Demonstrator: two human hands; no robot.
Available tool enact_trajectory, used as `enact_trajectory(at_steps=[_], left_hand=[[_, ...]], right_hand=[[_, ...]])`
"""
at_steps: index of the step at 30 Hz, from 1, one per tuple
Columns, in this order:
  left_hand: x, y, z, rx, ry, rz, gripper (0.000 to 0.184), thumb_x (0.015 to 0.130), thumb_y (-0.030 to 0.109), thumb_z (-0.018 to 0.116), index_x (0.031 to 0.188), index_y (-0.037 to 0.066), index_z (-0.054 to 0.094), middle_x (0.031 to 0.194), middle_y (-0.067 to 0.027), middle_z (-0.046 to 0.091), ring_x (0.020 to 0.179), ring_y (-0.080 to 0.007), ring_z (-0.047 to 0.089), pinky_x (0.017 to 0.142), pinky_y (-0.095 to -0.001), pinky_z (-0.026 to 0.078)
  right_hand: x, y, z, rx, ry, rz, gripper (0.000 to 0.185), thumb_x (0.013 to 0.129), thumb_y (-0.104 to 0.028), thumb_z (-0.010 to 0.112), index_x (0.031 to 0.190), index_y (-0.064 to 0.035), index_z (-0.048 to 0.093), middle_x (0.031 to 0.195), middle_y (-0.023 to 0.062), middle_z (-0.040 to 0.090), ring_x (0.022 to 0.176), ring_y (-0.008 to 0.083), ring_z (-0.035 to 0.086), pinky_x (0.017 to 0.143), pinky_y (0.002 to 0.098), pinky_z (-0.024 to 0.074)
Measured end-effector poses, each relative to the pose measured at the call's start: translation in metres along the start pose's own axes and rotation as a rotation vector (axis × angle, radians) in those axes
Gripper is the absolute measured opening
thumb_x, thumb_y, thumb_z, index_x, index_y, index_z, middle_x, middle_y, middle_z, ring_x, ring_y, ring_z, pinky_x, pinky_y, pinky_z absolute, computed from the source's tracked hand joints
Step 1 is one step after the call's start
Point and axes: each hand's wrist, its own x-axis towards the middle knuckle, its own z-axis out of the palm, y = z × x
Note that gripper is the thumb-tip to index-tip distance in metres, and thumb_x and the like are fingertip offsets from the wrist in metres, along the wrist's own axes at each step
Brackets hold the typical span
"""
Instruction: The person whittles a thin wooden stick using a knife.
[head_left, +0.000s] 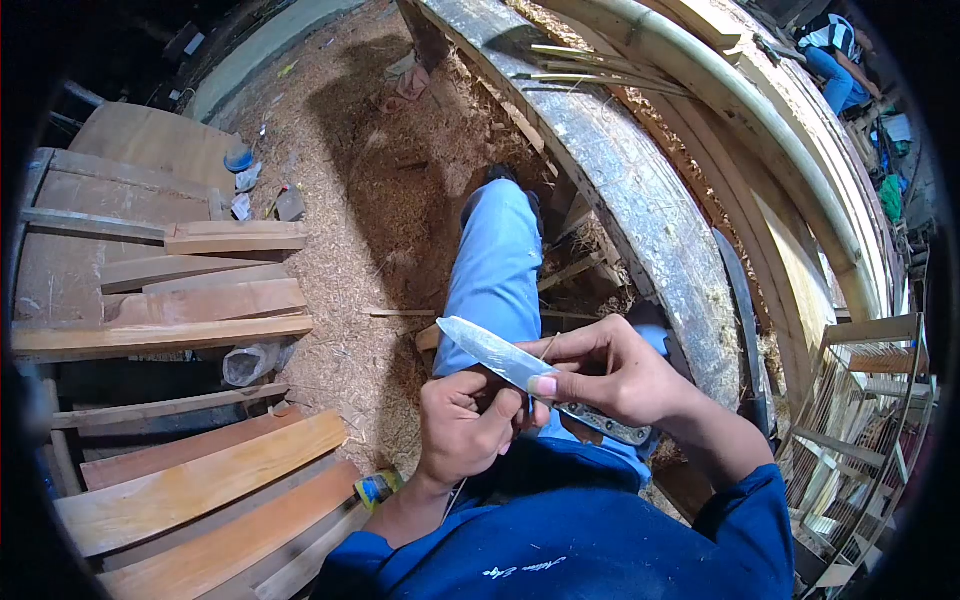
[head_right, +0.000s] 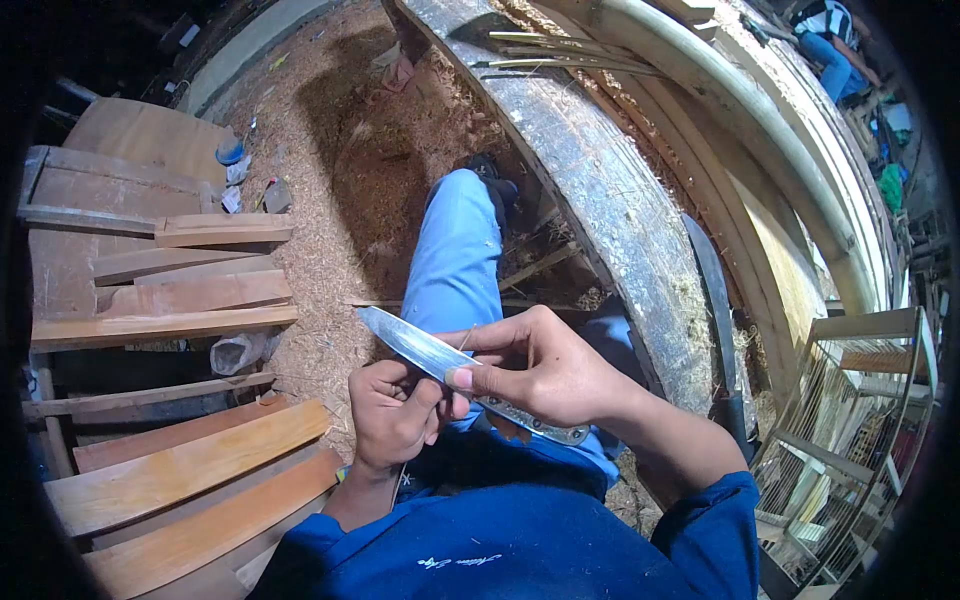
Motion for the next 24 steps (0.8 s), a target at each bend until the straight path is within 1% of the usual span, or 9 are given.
enact_trajectory(at_steps=[3,4,6,8,12,16,19,21,24], left_hand=[[-0.002,0.001,0.000,-0.004,0.020,0.036,0.015,0.094,0.006,0.064,0.096,-0.008,0.069,0.063,-0.0092,0.065,0.041,-0.0060,0.051,0.036,-0.0200,0.036],[-0.004,0.006,-0.001,0.011,0.020,0.008,0.016,0.095,0.007,0.064,0.098,-0.007,0.070,0.063,-0.0074,0.065,0.042,-0.0056,0.051,0.037,-0.0204,0.036],[-0.005,0.010,-0.004,0.025,0.018,-0.018,0.016,0.096,0.008,0.063,0.100,-0.007,0.070,0.063,-0.0055,0.064,0.044,-0.0052,0.051,0.039,-0.0208,0.036],[-0.008,0.009,-0.007,0.023,0.012,-0.015,0.019,0.096,0.009,0.064,0.104,-0.007,0.070,0.065,-0.0065,0.065,0.044,-0.0053,0.050,0.039,-0.0208,0.036],[-0.005,-0.003,-0.010,-0.032,0.008,-0.032,0.018,0.096,0.007,0.063,0.105,-0.007,0.069,0.067,-0.0072,0.066,0.045,-0.0055,0.052,0.039,-0.0212,0.037],[-0.004,-0.003,-0.004,-0.020,-0.010,0.001,0.014,0.096,0.004,0.060,0.097,-0.007,0.069,0.069,-0.0072,0.067,0.046,-0.0063,0.055,0.040,-0.0221,0.040],[-0.006,0.001,-0.001,0.024,0.026,0.009,0.014,0.095,0.004,0.060,0.090,-0.006,0.069,0.065,-0.0058,0.066,0.045,-0.0062,0.055,0.039,-0.0221,0.039],[-0.007,-0.005,-0.003,0.093,0.011,0.091,0.019,0.097,0.008,0.061,0.089,-0.008,0.067,0.065,-0.0105,0.067,0.043,-0.0069,0.053,0.036,-0.0213,0.037],[-0.008,-0.001,-0.001,0.098,0.021,0.101,0.020,0.097,0.011,0.063,0.091,-0.008,0.068,0.063,-0.0092,0.065,0.042,-0.0068,0.052,0.036,-0.0211,0.036]], right_hand=[[-0.005,-0.013,-0.003,-0.074,0.044,0.103,0.033,0.098,-0.008,0.062,0.129,0.0050,0.062,0.086,0.0076,0.072,0.058,0.0069,0.058,0.049,0.0229,0.0465],[-0.005,-0.021,-0.004,0.025,0.124,0.119,0.036,0.095,-0.010,0.065,0.127,0.0073,0.062,0.079,0.0089,0.071,0.054,0.0097,0.060,0.043,0.0249,0.0454],[-0.005,-0.032,-0.017,0.061,0.236,0.101,0.038,0.095,-0.010,0.065,0.128,0.0076,0.061,0.076,0.0091,0.070,0.050,0.0096,0.058,0.041,0.0242,0.0444],[-0.007,-0.033,-0.020,0.139,0.205,0.085,0.043,0.094,-0.009,0.064,0.133,0.0072,0.056,0.074,0.0093,0.070,0.050,0.0098,0.058,0.039,0.0240,0.0439],[-0.006,-0.030,-0.004,0.061,0.011,0.166,0.047,0.098,-0.006,0.060,0.143,-0.0023,0.050,0.078,0.0085,0.071,0.050,0.0088,0.057,0.042,0.0237,0.0451],[-0.004,-0.023,0.000,0.124,-0.073,0.248,0.042,0.099,-0.007,0.058,0.141,-0.0008,0.052,0.079,0.0083,0.070,0.050,0.0099,0.058,0.042,0.0240,0.0456],[-0.005,-0.022,0.001,0.186,-0.060,0.249,0.042,0.095,-0.008,0.065,0.134,0.0057,0.057,0.076,0.0101,0.069,0.049,0.0110,0.057,0.042,0.0237,0.0448],[-0.006,-0.023,0.001,0.172,-0.067,0.246,0.039,0.097,-0.008,0.062,0.134,0.0038,0.058,0.078,0.0093,0.070,0.050,0.0108,0.058,0.042,0.0239,0.0452],[-0.006,-0.022,0.002,0.097,-0.037,0.203,0.034,0.099,-0.008,0.059,0.131,0.0027,0.061,0.081,0.0082,0.071,0.051,0.0103,0.059,0.042,0.0242,0.0454]])
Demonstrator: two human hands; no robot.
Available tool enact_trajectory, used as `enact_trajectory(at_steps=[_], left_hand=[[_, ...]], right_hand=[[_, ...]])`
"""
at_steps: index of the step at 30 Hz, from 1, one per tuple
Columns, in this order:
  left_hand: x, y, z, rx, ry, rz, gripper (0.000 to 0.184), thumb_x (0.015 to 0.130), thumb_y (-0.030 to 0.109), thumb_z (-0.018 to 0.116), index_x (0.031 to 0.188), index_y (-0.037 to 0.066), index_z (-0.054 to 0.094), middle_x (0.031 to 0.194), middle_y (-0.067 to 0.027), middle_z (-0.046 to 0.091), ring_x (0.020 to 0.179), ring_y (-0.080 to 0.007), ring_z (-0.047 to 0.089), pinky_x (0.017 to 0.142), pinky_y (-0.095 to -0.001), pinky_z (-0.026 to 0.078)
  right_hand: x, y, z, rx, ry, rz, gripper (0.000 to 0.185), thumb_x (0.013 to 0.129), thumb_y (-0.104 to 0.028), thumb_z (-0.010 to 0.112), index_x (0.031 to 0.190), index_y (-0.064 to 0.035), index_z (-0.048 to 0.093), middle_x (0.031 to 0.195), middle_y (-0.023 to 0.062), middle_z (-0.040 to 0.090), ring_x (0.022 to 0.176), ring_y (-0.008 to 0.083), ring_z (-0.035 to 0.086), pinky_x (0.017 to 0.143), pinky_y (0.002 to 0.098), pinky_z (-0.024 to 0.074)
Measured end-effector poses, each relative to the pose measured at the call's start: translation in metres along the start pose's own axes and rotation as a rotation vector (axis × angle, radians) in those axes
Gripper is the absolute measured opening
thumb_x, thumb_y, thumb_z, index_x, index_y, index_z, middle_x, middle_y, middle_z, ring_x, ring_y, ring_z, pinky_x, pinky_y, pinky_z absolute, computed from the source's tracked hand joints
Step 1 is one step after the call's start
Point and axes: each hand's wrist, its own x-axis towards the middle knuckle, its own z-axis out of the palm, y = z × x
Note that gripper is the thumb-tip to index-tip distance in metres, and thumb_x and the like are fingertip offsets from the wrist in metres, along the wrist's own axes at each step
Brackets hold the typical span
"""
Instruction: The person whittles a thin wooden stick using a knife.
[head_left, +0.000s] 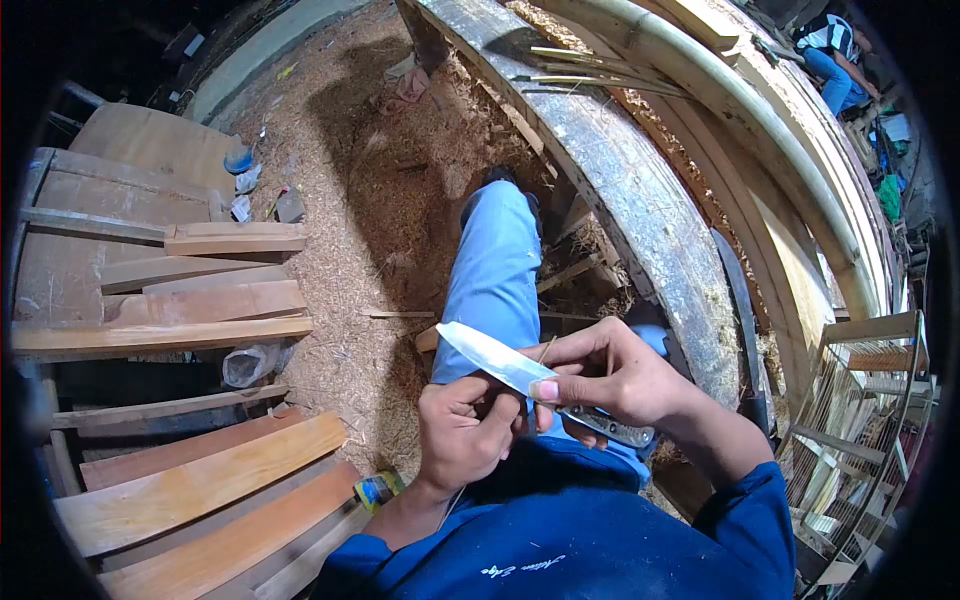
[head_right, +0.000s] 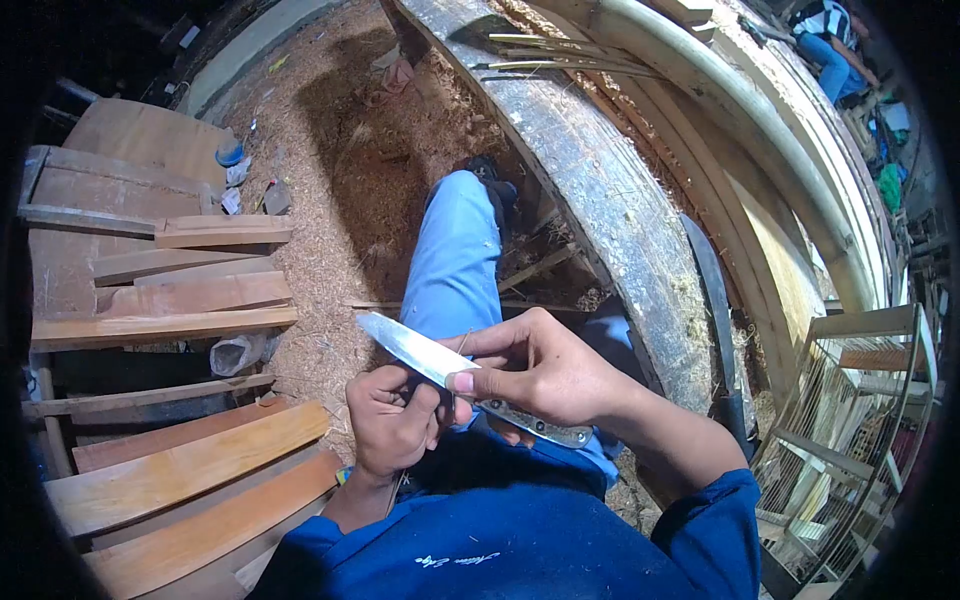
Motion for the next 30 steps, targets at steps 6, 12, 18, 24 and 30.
enact_trajectory(at_steps=[6,12,18,24,30], left_hand=[[-0.001,0.007,0.001,-0.024,0.042,-0.060,0.017,0.096,0.009,0.065,0.088,-0.005,0.070,0.059,-0.0031,0.063,0.043,-0.0043,0.051,0.038,-0.0208,0.036],[-0.001,0.002,0.001,-0.034,0.060,-0.028,0.017,0.096,0.009,0.065,0.088,-0.005,0.070,0.059,-0.0035,0.063,0.044,-0.0050,0.052,0.039,-0.0210,0.037],[-0.004,0.005,-0.001,0.007,0.032,-0.012,0.020,0.098,0.010,0.062,0.096,-0.008,0.068,0.059,-0.0093,0.062,0.038,-0.0072,0.048,0.035,-0.0220,0.032],[-0.007,-0.005,-0.005,-0.119,0.036,-0.057,0.016,0.097,0.007,0.063,0.098,-0.008,0.068,0.063,-0.0064,0.064,0.044,-0.0058,0.053,0.039,-0.0212,0.037],[-0.005,-0.001,-0.001,-0.079,0.014,-0.020,0.016,0.097,0.006,0.061,0.091,-0.008,0.068,0.063,-0.0062,0.064,0.045,-0.0067,0.054,0.038,-0.0220,0.037]], right_hand=[[-0.003,-0.008,-0.013,0.049,0.153,-0.078,0.036,0.097,-0.009,0.063,0.130,0.0046,0.060,0.077,0.0083,0.071,0.051,0.0101,0.059,0.042,0.0246,0.0452],[0.001,0.002,0.004,0.033,-0.017,0.061,0.042,0.097,-0.006,0.061,0.139,-0.0010,0.055,0.079,0.0072,0.069,0.049,0.0103,0.056,0.041,0.0248,0.0450],[0.000,-0.004,-0.019,0.104,0.140,-0.134,0.037,0.097,-0.009,0.061,0.131,0.0055,0.059,0.077,0.0094,0.069,0.048,0.0113,0.058,0.039,0.0243,0.0435],[0.000,0.001,0.001,0.055,-0.078,0.062,0.049,0.098,-0.007,0.061,0.145,-0.0043,0.048,0.081,0.0072,0.070,0.050,0.0093,0.056,0.042,0.0245,0.0460],[0.000,0.000,0.001,0.072,-0.060,0.062,0.040,0.099,-0.007,0.059,0.138,-0.0016,0.056,0.080,0.0066,0.069,0.048,0.0094,0.056,0.042,0.0244,0.0455]])
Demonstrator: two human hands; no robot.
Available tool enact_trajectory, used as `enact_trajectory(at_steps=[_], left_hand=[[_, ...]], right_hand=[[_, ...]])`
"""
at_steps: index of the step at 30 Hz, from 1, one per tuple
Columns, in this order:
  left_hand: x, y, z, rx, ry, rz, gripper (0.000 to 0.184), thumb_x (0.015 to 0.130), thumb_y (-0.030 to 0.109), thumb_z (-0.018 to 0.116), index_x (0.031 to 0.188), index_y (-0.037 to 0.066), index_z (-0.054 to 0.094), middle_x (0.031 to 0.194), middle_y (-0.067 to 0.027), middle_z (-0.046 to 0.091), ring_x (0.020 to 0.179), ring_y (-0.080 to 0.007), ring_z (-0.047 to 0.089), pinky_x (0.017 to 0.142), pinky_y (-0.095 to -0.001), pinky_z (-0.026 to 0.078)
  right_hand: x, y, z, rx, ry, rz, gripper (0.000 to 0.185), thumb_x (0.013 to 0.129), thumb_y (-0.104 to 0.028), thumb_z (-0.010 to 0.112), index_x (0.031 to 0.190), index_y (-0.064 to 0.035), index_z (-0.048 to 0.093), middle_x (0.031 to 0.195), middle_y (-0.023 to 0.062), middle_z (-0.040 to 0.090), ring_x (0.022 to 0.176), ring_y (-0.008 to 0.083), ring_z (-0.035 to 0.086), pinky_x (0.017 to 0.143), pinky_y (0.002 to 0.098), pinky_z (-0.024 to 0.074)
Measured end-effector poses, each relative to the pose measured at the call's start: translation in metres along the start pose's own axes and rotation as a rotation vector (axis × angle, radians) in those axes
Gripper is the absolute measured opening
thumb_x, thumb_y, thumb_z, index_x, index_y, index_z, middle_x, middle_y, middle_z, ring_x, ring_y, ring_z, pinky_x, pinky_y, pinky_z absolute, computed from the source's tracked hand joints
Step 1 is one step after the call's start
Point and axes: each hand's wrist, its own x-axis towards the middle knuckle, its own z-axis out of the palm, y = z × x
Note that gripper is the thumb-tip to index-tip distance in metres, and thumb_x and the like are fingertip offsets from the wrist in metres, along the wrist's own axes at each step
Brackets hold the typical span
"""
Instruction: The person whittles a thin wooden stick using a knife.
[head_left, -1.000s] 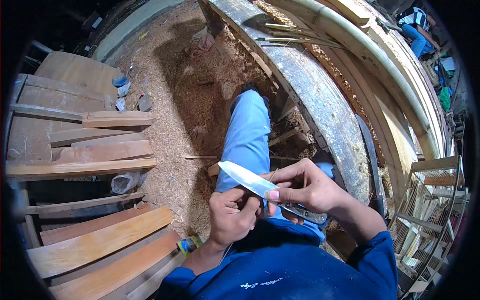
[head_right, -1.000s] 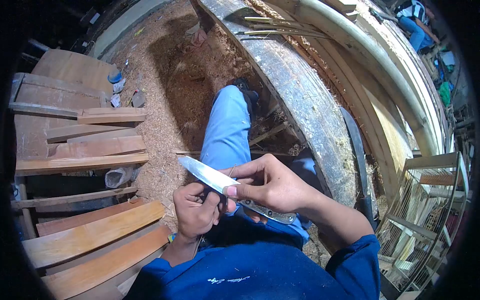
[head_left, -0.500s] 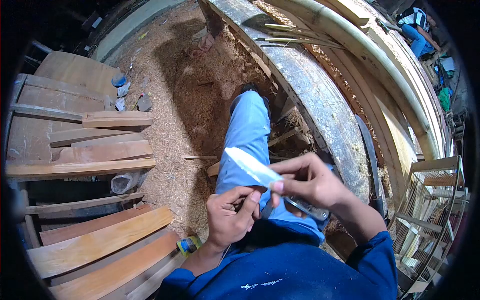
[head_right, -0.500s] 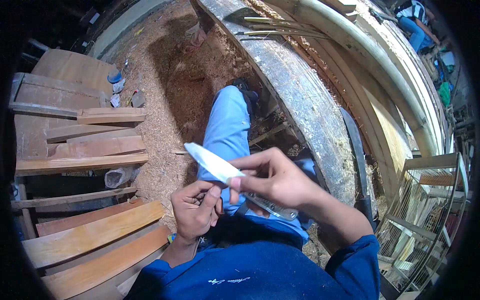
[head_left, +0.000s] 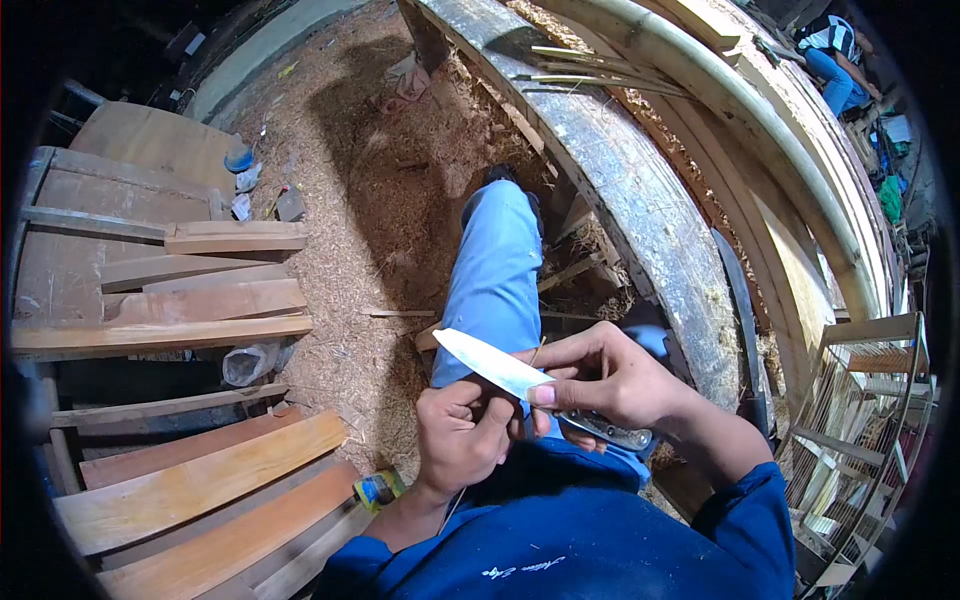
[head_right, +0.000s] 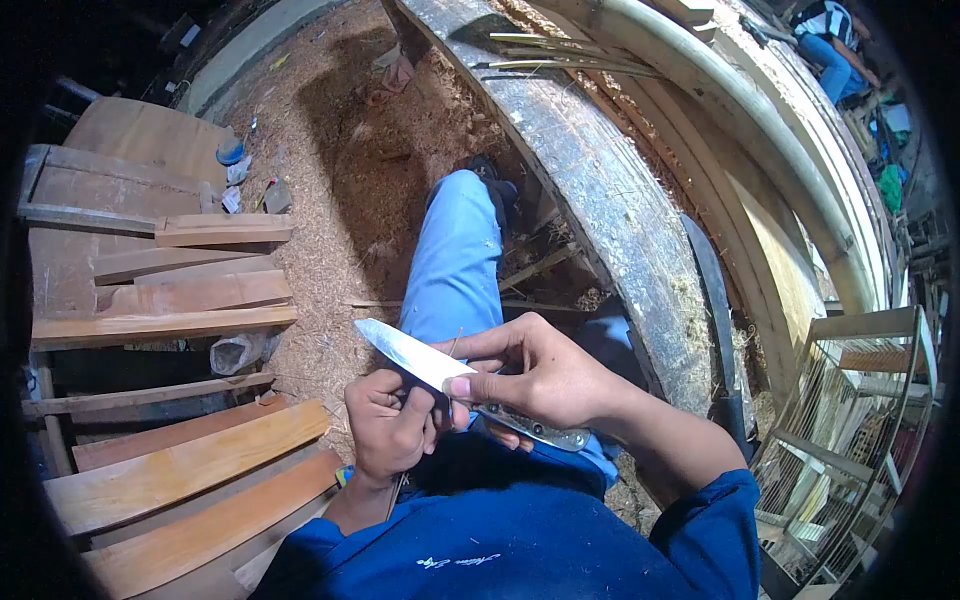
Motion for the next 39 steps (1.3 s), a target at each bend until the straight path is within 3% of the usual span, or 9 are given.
enact_trajectory(at_steps=[2,6,9,11,17,27,30,34,39], left_hand=[[0.003,0.004,0.003,0.058,0.014,0.009,0.022,0.098,0.009,0.060,0.088,-0.010,0.065,0.060,-0.0079,0.062,0.040,-0.0077,0.051,0.035,-0.0227,0.035],[0.004,0.002,0.005,0.063,0.016,0.039,0.021,0.099,0.009,0.060,0.091,-0.010,0.066,0.059,-0.0080,0.061,0.039,-0.0071,0.050,0.034,-0.0222,0.033],[0.002,0.008,0.004,0.062,0.050,-0.034,0.016,0.096,0.006,0.063,0.096,-0.007,0.071,0.058,-0.0042,0.062,0.041,-0.0045,0.050,0.038,-0.0212,0.035],[0.002,0.006,0.003,0.074,0.065,-0.033,0.019,0.098,0.008,0.061,0.093,-0.009,0.067,0.060,-0.0094,0.062,0.039,-0.0072,0.050,0.035,-0.0215,0.034],[0.003,0.000,0.003,0.001,0.058,-0.032,0.014,0.095,0.002,0.062,0.085,-0.005,0.068,0.061,-0.0064,0.063,0.044,-0.0068,0.053,0.038,-0.0224,0.038],[0.000,0.006,0.009,0.062,0.090,-0.037,0.015,0.096,0.007,0.064,0.098,-0.005,0.073,0.061,-0.0053,0.064,0.044,-0.0051,0.053,0.039,-0.0208,0.037],[-0.003,0.006,0.004,0.039,0.065,-0.024,0.017,0.096,0.009,0.065,0.102,-0.004,0.073,0.062,-0.0059,0.064,0.045,-0.0049,0.053,0.039,-0.0203,0.036],[-0.002,0.004,0.002,-0.029,0.081,-0.067,0.016,0.096,0.009,0.065,0.099,-0.005,0.072,0.064,-0.0067,0.064,0.045,-0.0055,0.053,0.039,-0.0206,0.037],[-0.002,0.001,0.003,-0.016,0.048,-0.011,0.016,0.097,0.009,0.064,0.091,-0.005,0.069,0.063,-0.0070,0.064,0.043,-0.0063,0.052,0.038,-0.0215,0.036]], right_hand=[[0.000,-0.003,0.001,-0.022,0.070,0.000,0.039,0.096,-0.006,0.062,0.133,0.0060,0.058,0.078,0.0112,0.070,0.051,0.0104,0.057,0.043,0.0240,0.0457],[0.000,0.001,-0.004,-0.081,0.073,-0.075,0.034,0.099,-0.009,0.058,0.132,0.0004,0.061,0.079,0.0065,0.069,0.048,0.0105,0.056,0.041,0.0245,0.0441],[-0.006,-0.011,-0.024,-0.006,0.299,-0.204,0.032,0.098,-0.010,0.060,0.125,0.0065,0.062,0.078,0.0081,0.069,0.048,0.0114,0.057,0.041,0.0246,0.0437],[-0.008,-0.014,-0.021,-0.021,0.242,-0.164,0.037,0.097,-0.008,0.061,0.131,0.0068,0.058,0.078,0.0086,0.069,0.047,0.0109,0.057,0.040,0.0246,0.0437],[-0.002,-0.002,0.000,-0.068,0.006,-0.012,0.042,0.099,-0.010,0.060,0.140,-0.0026,0.054,0.080,0.0064,0.068,0.050,0.0091,0.056,0.042,0.0237,0.0448],[-0.003,-0.005,-0.010,-0.085,0.183,-0.158,0.027,0.098,-0.011,0.061,0.117,0.0078,0.065,0.078,0.0078,0.069,0.051,0.0096,0.057,0.042,0.0240,0.0439],[-0.007,-0.010,-0.019,-0.004,0.245,-0.222,0.033,0.098,-0.011,0.060,0.126,0.0073,0.061,0.078,0.0086,0.070,0.048,0.0104,0.057,0.039,0.0240,0.0430],[-0.009,-0.010,-0.003,-0.094,0.061,-0.065,0.051,0.097,-0.008,0.062,0.145,-0.0019,0.047,0.082,0.0078,0.071,0.048,0.0098,0.056,0.041,0.0236,0.0445],[-0.001,0.007,-0.005,-0.087,0.036,-0.097,0.038,0.098,-0.007,0.061,0.134,0.0030,0.057,0.079,0.0068,0.069,0.050,0.0099,0.057,0.042,0.0245,0.0442]])
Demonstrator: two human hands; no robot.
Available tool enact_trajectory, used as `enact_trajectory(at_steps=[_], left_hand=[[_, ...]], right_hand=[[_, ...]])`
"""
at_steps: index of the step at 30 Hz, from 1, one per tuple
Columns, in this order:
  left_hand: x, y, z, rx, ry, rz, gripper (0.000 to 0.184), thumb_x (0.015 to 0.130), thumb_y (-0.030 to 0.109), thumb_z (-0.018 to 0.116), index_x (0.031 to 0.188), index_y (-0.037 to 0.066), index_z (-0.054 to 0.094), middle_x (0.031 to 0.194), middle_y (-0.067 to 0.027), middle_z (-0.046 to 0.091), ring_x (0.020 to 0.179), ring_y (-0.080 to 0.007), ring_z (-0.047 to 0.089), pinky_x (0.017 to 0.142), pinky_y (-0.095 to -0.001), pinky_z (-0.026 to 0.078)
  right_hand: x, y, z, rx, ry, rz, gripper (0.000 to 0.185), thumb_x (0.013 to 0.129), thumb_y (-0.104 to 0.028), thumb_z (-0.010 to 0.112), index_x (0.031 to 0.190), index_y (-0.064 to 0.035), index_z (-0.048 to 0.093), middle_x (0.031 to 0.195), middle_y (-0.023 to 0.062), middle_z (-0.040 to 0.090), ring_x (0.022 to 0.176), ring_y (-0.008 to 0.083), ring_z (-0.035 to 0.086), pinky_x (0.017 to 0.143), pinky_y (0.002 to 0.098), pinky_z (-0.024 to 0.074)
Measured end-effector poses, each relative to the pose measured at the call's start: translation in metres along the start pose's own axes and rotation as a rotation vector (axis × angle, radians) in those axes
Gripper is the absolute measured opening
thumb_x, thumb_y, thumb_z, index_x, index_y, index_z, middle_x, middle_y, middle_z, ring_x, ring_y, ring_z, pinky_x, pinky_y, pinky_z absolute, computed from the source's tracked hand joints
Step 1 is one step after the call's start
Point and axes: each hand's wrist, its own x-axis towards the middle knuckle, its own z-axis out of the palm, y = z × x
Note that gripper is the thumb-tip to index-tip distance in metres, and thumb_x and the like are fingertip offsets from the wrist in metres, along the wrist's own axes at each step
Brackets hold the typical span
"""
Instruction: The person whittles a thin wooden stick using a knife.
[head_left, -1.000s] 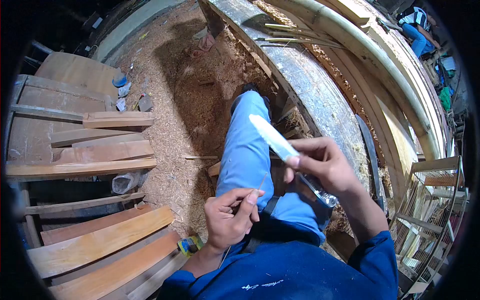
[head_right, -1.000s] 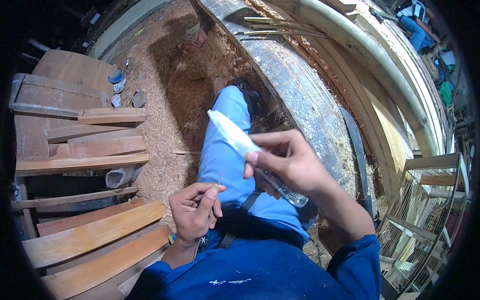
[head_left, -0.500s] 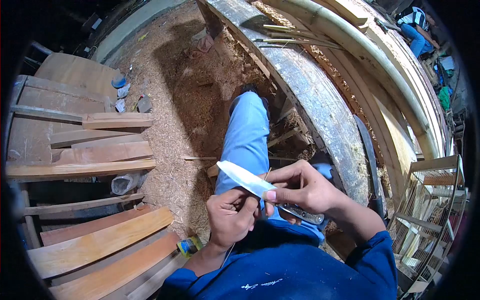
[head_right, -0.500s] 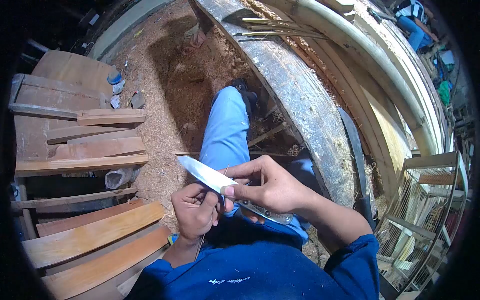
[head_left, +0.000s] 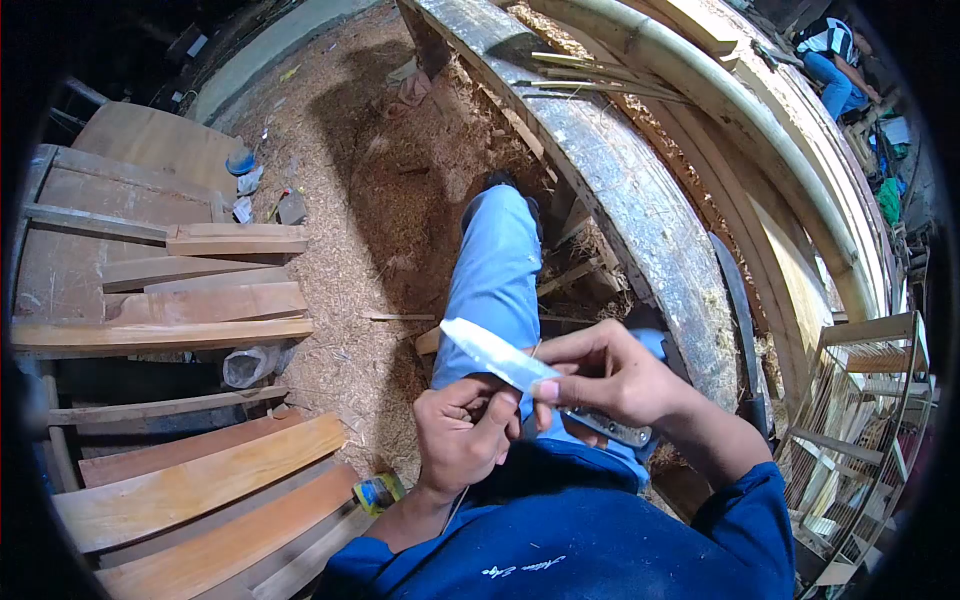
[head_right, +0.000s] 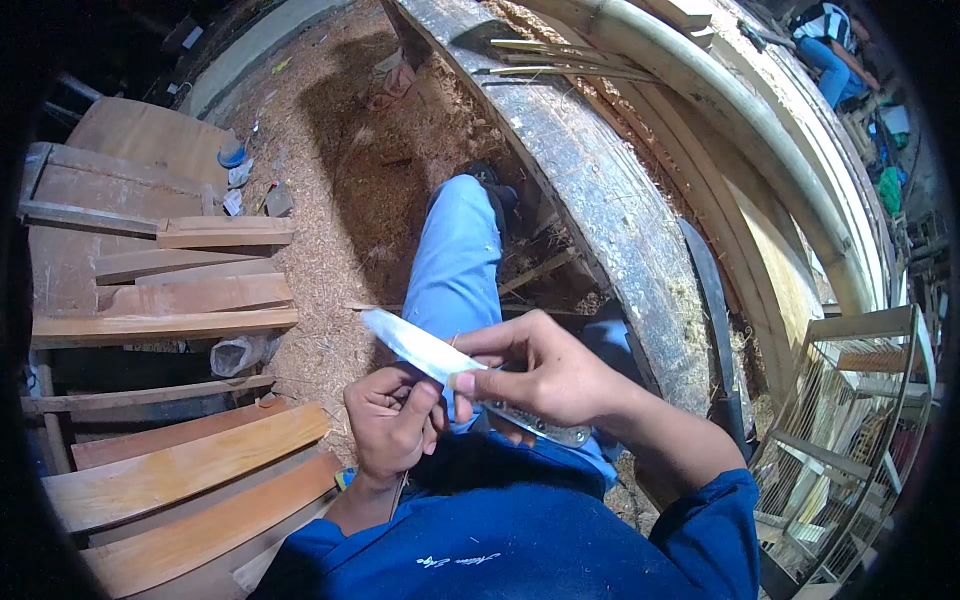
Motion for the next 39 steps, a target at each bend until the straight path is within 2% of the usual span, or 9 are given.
enact_trajectory(at_steps=[3,6,10,17,19,23,28,32,39], left_hand=[[-0.001,0.007,0.002,0.035,-0.001,-0.006,0.020,0.097,0.011,0.064,0.089,-0.006,0.068,0.060,-0.0085,0.062,0.040,-0.0071,0.050,0.036,-0.0217,0.035],[0.001,0.007,-0.001,0.025,0.001,-0.044,0.019,0.097,0.011,0.063,0.092,-0.007,0.068,0.060,-0.0087,0.062,0.040,-0.0070,0.050,0.036,-0.0215,0.035],[0.000,-0.003,-0.007,-0.074,-0.061,-0.014,0.015,0.097,0.005,0.060,0.096,-0.007,0.068,0.062,-0.0083,0.063,0.042,-0.0068,0.052,0.037,-0.0220,0.037],[0.000,-0.004,-0.004,-0.019,-0.047,-0.058,0.015,0.096,0.002,0.058,0.091,-0.009,0.067,0.061,-0.0087,0.062,0.042,-0.0084,0.053,0.037,-0.0233,0.038],[0.002,-0.004,-0.003,0.019,-0.038,-0.019,0.022,0.098,0.009,0.057,0.088,-0.009,0.066,0.059,-0.0099,0.062,0.037,-0.0090,0.050,0.033,-0.0223,0.035],[0.002,0.008,-0.002,0.037,-0.037,-0.070,0.018,0.098,0.009,0.061,0.095,-0.006,0.070,0.060,-0.0083,0.062,0.041,-0.0066,0.050,0.036,-0.0222,0.035],[0.001,0.001,-0.006,-0.003,-0.020,-0.061,0.019,0.099,0.011,0.061,0.094,-0.006,0.070,0.061,-0.0081,0.062,0.041,-0.0071,0.051,0.037,-0.0219,0.036],[-0.001,-0.008,-0.010,-0.020,-0.061,-0.064,0.020,0.098,0.007,0.058,0.087,-0.007,0.066,0.063,-0.0084,0.063,0.043,-0.0092,0.054,0.037,-0.0233,0.039],[0.001,-0.002,-0.007,0.014,-0.063,-0.096,0.021,0.099,0.010,0.059,0.090,-0.007,0.067,0.059,-0.0064,0.061,0.041,-0.0076,0.051,0.036,-0.0230,0.036]], right_hand=[[-0.003,-0.010,-0.009,0.071,0.140,-0.048,0.035,0.097,-0.010,0.061,0.127,0.0079,0.060,0.077,0.0088,0.069,0.047,0.0118,0.057,0.040,0.0249,0.0434],[-0.004,-0.013,-0.014,0.095,0.151,-0.091,0.040,0.097,-0.010,0.061,0.132,0.0071,0.056,0.077,0.0089,0.069,0.046,0.0117,0.056,0.039,0.0239,0.0434],[-0.004,-0.012,0.005,0.039,-0.038,0.090,0.051,0.098,-0.007,0.060,0.147,-0.0065,0.047,0.081,0.0075,0.068,0.049,0.0100,0.055,0.042,0.0245,0.0455],[-0.001,-0.007,0.004,0.080,-0.035,0.088,0.039,0.099,-0.007,0.060,0.137,0.0007,0.056,0.079,0.0079,0.068,0.050,0.0103,0.056,0.042,0.0243,0.0451],[0.000,-0.008,0.005,0.052,-0.009,0.054,0.034,0.098,-0.008,0.060,0.130,0.0047,0.060,0.078,0.0080,0.069,0.050,0.0105,0.057,0.041,0.0245,0.0446],[-0.004,-0.015,-0.013,0.060,0.244,-0.047,0.033,0.097,-0.011,0.061,0.125,0.0057,0.062,0.076,0.0084,0.069,0.047,0.0110,0.057,0.040,0.0247,0.0437],[-0.005,-0.015,0.000,0.058,0.005,0.061,0.051,0.097,-0.007,0.061,0.146,-0.0017,0.045,0.078,0.0073,0.068,0.048,0.0113,0.057,0.040,0.0244,0.0452],[-0.001,-0.006,0.007,0.070,-0.059,0.118,0.044,0.099,-0.008,0.059,0.143,-0.0027,0.051,0.078,0.0068,0.067,0.049,0.0102,0.056,0.042,0.0239,0.0456],[-0.001,-0.007,0.004,0.089,-0.027,0.118,0.039,0.098,-0.008,0.059,0.135,0.0015,0.057,0.077,0.0075,0.067,0.047,0.0115,0.055,0.040,0.0251,0.0437]])
